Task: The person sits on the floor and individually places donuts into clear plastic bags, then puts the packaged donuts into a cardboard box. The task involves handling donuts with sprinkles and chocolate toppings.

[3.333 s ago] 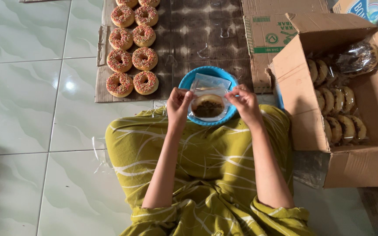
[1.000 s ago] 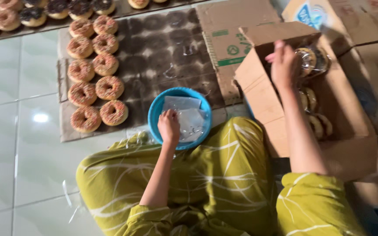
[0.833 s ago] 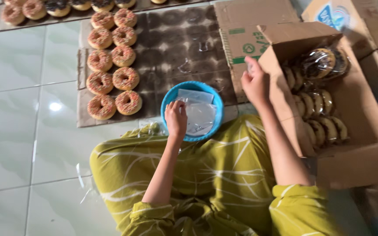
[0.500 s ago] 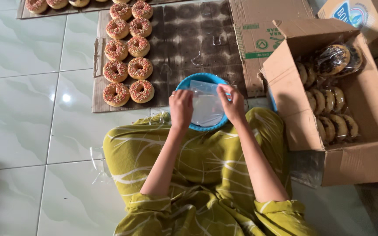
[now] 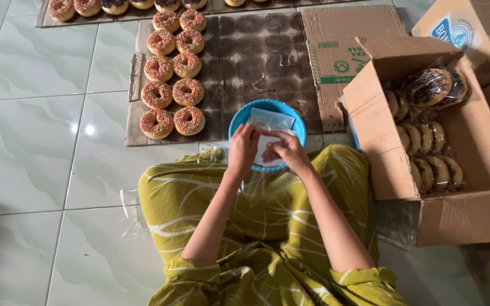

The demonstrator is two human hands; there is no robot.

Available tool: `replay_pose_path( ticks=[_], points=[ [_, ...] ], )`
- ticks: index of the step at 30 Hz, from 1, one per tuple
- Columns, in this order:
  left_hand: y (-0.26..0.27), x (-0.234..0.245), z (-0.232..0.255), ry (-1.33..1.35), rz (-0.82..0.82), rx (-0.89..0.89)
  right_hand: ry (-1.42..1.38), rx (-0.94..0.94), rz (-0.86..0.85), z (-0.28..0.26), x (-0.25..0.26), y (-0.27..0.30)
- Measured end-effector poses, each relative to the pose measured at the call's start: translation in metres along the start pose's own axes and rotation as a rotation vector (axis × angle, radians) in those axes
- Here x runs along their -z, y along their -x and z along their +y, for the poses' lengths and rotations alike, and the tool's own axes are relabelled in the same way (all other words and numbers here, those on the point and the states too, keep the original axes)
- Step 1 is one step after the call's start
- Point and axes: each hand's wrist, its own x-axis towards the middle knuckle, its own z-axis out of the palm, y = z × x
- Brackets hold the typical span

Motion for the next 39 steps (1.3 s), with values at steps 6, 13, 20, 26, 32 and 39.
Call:
replay_pose_path(
  ticks=[6, 13, 20, 26, 32, 39],
  points=[
    [0.007, -0.014, -0.012, 0.116, -0.021, 0.114, -0.219, 0.029, -0.054, 0.017, 0.009, -0.001],
    [0.016, -0.056, -0.064, 0.658, -0.083, 0.379, -0.579, 0.057, -0.145, 0.025, 0.004, -0.002],
    [0.024, -0.076, -0.112, 0.894, -0.425, 0.743, -0.781, -0.047, -0.612, 0.010, -0.014, 0.008],
    [0.065, -0.101, -0.129, 1.758, -0.463, 0.276, -0.621, -0.009, -0.732, -0.029, -0.047, 0.027],
    [0.068, -0.151, -0.177, 1.184, -0.208, 0.189, -0.519, -0.058, -0.623, -0.052, -0.096, 0.034],
    [0.025, -0.056, -0.155, 1.294, -0.273, 0.789, 0.134, 0.141, -0.214, -0.069, -0.080, 0.020]
  ],
)
